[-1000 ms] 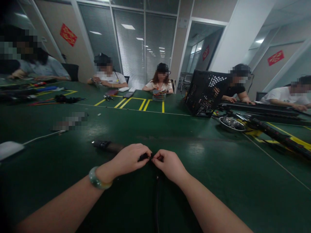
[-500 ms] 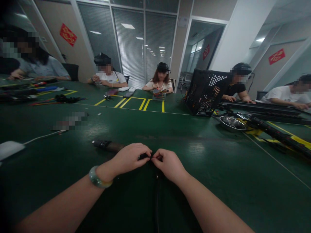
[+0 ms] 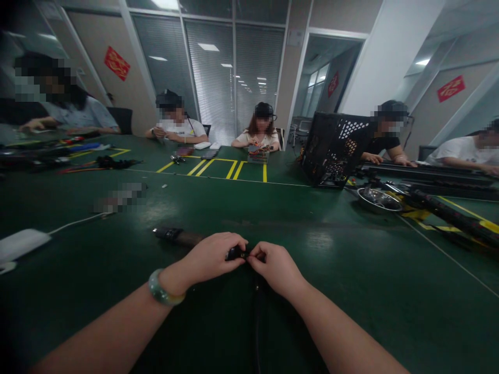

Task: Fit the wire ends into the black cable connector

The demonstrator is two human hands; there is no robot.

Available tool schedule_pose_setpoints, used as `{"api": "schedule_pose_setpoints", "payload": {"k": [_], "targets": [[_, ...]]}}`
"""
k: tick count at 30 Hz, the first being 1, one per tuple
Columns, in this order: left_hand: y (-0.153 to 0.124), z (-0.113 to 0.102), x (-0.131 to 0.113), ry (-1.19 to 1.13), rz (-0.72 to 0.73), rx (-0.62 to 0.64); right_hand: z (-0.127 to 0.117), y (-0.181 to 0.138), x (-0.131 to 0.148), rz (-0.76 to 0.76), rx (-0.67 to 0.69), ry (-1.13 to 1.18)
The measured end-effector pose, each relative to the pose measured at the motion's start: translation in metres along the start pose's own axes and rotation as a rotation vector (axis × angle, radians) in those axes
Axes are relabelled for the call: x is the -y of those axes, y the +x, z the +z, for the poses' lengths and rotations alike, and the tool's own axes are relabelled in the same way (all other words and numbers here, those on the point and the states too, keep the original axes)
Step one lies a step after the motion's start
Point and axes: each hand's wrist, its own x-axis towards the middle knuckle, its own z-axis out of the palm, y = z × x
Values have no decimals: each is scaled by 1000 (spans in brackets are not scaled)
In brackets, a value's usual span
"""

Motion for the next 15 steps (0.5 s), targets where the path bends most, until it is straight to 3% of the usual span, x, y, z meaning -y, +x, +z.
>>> {"api": "schedule_pose_setpoints", "payload": {"k": [15], "targets": [[1, 2, -2, 51, 42, -13, -2, 0, 0, 40, -4, -11]]}}
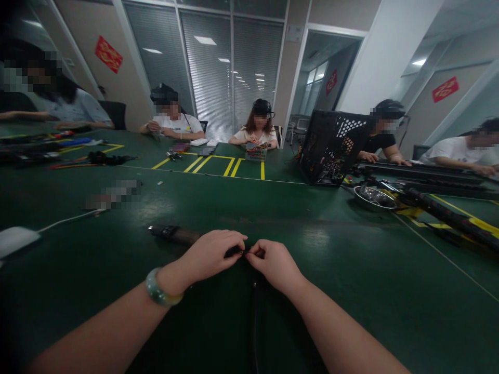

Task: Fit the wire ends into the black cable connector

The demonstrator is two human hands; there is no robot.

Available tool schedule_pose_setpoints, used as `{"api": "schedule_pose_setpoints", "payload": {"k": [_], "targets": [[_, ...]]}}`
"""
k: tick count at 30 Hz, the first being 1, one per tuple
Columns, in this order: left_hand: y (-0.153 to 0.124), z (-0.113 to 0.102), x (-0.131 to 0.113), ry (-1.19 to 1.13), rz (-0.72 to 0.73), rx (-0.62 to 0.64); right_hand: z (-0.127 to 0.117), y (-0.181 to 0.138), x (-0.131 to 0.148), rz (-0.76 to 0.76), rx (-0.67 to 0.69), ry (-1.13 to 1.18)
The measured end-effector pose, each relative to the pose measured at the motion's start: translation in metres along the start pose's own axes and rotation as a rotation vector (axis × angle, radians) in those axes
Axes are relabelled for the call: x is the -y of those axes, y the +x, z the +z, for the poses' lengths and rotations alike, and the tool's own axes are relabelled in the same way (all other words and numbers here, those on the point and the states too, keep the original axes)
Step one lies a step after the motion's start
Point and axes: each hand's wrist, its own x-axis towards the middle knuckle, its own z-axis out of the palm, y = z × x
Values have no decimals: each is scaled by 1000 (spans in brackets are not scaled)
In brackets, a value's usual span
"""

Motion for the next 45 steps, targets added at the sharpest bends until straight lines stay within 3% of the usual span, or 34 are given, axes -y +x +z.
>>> {"api": "schedule_pose_setpoints", "payload": {"k": [16, 45], "targets": [[1, -1, -1, -1, 44, -24, 2, 1, -3, 28, 1, 48], [0, 0, 3, 2, -66, 15, 2, 0, -5, 31, 0, 38]]}}
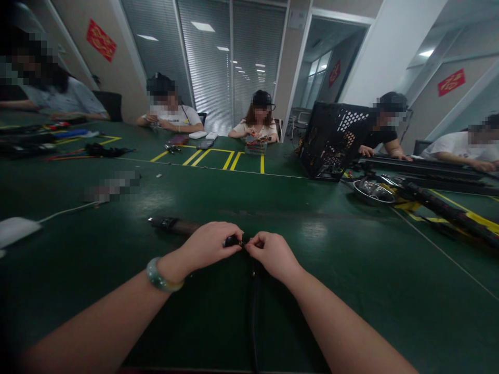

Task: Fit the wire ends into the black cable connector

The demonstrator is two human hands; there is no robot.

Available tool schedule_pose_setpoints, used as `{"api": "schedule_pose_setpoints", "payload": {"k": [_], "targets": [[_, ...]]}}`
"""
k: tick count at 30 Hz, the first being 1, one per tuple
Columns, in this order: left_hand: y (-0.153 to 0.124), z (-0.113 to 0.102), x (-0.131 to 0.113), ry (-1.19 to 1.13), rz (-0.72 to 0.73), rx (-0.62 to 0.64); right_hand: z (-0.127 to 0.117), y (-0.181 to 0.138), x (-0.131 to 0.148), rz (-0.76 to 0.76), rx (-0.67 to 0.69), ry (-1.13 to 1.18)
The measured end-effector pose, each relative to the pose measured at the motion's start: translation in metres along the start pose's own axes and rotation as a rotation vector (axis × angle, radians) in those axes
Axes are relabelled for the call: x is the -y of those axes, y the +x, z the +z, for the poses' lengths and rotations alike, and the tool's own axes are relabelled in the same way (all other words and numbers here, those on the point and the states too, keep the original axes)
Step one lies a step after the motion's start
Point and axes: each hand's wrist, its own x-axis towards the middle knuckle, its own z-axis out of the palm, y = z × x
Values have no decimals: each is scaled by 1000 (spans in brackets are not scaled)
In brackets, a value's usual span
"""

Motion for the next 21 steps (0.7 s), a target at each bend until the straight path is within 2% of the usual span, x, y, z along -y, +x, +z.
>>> {"api": "schedule_pose_setpoints", "payload": {"k": [21], "targets": [[0, 1, -2, 14, -6, 9, 0, 0, 3, 31, 5, -23]]}}
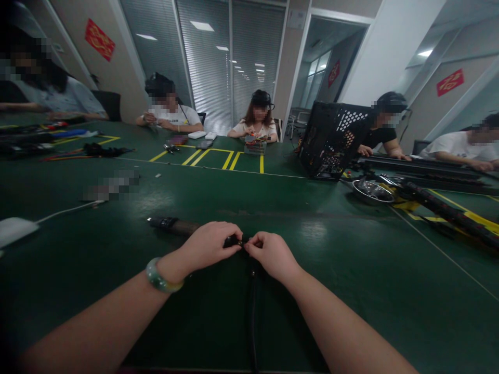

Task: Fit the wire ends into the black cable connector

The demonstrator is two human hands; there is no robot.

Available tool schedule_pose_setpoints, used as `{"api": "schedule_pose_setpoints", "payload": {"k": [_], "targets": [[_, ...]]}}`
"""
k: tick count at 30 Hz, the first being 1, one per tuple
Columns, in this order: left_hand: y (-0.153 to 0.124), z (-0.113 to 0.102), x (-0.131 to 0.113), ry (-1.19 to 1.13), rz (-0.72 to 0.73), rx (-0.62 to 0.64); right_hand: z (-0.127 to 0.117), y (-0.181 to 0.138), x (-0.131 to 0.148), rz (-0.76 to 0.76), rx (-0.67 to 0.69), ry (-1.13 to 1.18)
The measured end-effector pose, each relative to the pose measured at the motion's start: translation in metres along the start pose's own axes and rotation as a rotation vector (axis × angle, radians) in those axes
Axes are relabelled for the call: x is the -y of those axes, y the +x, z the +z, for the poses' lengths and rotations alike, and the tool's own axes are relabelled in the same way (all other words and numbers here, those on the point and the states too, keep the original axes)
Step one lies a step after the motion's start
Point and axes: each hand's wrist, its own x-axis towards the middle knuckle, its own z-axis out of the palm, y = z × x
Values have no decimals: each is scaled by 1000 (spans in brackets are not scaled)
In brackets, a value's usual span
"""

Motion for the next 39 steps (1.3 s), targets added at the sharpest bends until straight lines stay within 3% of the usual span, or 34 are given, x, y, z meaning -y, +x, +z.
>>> {"api": "schedule_pose_setpoints", "payload": {"k": [39], "targets": [[0, -2, -3, 30, -9, 24, 2, 2, -6, -30, -15, 18]]}}
